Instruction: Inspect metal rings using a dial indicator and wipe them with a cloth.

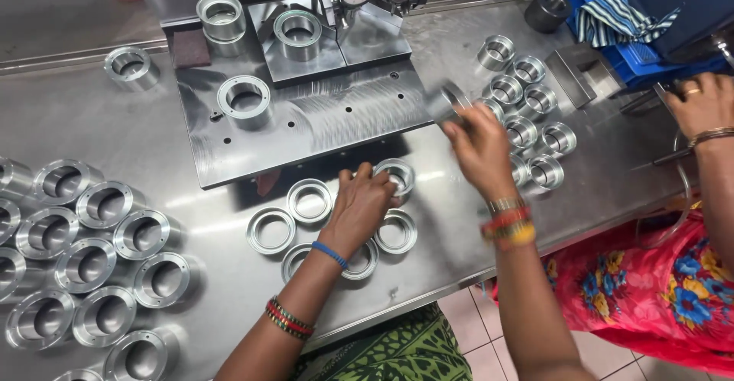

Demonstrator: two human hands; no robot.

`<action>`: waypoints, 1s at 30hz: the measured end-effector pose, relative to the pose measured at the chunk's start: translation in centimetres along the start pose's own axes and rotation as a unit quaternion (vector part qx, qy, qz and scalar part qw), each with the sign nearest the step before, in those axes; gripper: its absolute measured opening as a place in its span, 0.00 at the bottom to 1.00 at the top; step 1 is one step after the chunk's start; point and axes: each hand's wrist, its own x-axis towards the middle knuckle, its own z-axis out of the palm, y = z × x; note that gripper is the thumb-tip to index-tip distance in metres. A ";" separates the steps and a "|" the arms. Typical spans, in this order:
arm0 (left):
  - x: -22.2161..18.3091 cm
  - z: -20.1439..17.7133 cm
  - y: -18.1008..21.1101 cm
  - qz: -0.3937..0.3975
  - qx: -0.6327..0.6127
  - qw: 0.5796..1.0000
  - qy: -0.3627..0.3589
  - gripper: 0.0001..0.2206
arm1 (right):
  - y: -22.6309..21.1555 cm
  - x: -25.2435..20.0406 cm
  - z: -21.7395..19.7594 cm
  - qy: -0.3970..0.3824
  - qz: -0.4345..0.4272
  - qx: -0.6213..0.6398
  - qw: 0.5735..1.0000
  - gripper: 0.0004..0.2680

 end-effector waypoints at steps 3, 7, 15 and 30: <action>-0.2 -1.3 0.8 -0.014 0.028 0.999 0.004 0.17 | 1.0 6.4 3.5 -0.057 -0.092 0.000 0.994 0.07; 1.1 -4.2 0.8 -0.038 0.015 0.998 0.040 0.19 | 0.3 10.7 7.4 -0.083 -0.129 -0.137 0.979 0.06; 9.7 -6.1 -4.9 -0.061 0.064 0.974 0.209 0.16 | 1.0 15.7 12.2 -0.047 -0.096 -0.286 0.952 0.12; 14.0 -0.7 -5.8 -0.023 -0.016 0.981 0.194 0.08 | 12.3 -0.6 3.4 0.072 0.198 -0.338 0.917 0.09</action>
